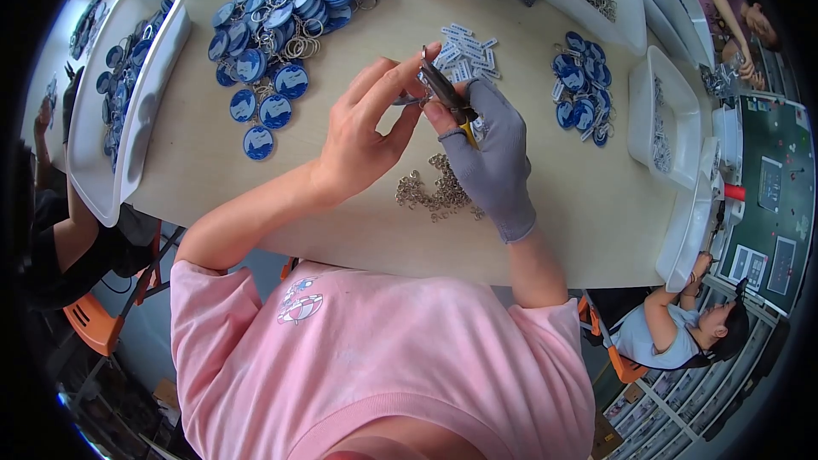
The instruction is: The person assembles keychains by attaching metal chains and ring loops to decorative keychain medallions using pliers.
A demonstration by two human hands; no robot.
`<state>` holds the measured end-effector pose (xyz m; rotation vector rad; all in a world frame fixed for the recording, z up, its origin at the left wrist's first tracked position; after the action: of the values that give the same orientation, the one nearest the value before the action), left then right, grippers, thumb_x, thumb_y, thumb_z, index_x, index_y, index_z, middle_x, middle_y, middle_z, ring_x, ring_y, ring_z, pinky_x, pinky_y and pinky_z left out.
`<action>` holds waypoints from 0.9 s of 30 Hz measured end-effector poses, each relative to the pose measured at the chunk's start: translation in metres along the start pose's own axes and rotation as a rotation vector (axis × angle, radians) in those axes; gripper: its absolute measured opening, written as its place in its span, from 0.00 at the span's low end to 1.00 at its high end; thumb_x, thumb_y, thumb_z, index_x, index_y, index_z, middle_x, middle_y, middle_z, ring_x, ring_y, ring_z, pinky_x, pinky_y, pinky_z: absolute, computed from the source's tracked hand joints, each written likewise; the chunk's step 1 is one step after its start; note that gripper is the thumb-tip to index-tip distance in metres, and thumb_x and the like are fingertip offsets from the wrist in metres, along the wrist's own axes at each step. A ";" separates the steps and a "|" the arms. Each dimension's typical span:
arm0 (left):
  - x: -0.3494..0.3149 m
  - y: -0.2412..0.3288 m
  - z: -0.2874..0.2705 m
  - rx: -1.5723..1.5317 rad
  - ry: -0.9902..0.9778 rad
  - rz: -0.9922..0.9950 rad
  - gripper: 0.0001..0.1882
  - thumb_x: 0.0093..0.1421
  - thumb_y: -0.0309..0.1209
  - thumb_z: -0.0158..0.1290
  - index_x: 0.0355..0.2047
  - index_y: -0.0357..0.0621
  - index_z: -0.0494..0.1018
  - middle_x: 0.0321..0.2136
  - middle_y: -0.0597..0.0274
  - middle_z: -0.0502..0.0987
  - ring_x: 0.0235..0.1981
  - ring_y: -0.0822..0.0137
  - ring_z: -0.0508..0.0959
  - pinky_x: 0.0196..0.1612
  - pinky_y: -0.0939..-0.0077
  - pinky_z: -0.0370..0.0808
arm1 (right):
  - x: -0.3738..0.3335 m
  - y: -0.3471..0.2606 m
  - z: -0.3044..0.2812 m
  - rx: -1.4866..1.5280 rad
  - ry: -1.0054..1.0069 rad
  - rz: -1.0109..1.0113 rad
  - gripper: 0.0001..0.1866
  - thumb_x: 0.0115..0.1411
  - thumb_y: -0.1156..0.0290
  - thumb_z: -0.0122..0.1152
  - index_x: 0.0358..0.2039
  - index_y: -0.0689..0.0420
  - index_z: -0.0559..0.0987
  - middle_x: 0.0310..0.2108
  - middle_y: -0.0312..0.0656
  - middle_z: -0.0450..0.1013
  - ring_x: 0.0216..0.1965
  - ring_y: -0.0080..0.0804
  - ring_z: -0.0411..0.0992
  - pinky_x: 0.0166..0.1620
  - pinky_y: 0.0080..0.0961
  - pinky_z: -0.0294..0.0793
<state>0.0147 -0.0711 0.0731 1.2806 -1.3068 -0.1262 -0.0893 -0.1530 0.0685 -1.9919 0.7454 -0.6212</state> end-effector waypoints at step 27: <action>0.001 -0.007 0.027 -0.470 -0.342 -0.134 0.19 0.67 0.35 0.38 0.48 0.35 0.71 0.50 0.53 0.72 0.58 0.56 0.64 0.61 0.62 0.59 | -0.028 -0.064 -0.011 -0.669 0.194 -0.733 0.10 0.55 0.62 0.62 0.33 0.52 0.76 0.30 0.37 0.69 0.32 0.37 0.69 0.39 0.35 0.65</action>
<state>-0.0012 -0.0910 0.0612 0.9622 -1.3711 -0.7310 -0.0993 -0.1126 0.1254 -2.8878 0.3198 -1.1020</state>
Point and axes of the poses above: each hand's wrist, its own x-axis towards the middle knuckle, its own z-axis out of the palm, y = z × x, the point moved 10 cm from there along x, towards the middle knuckle
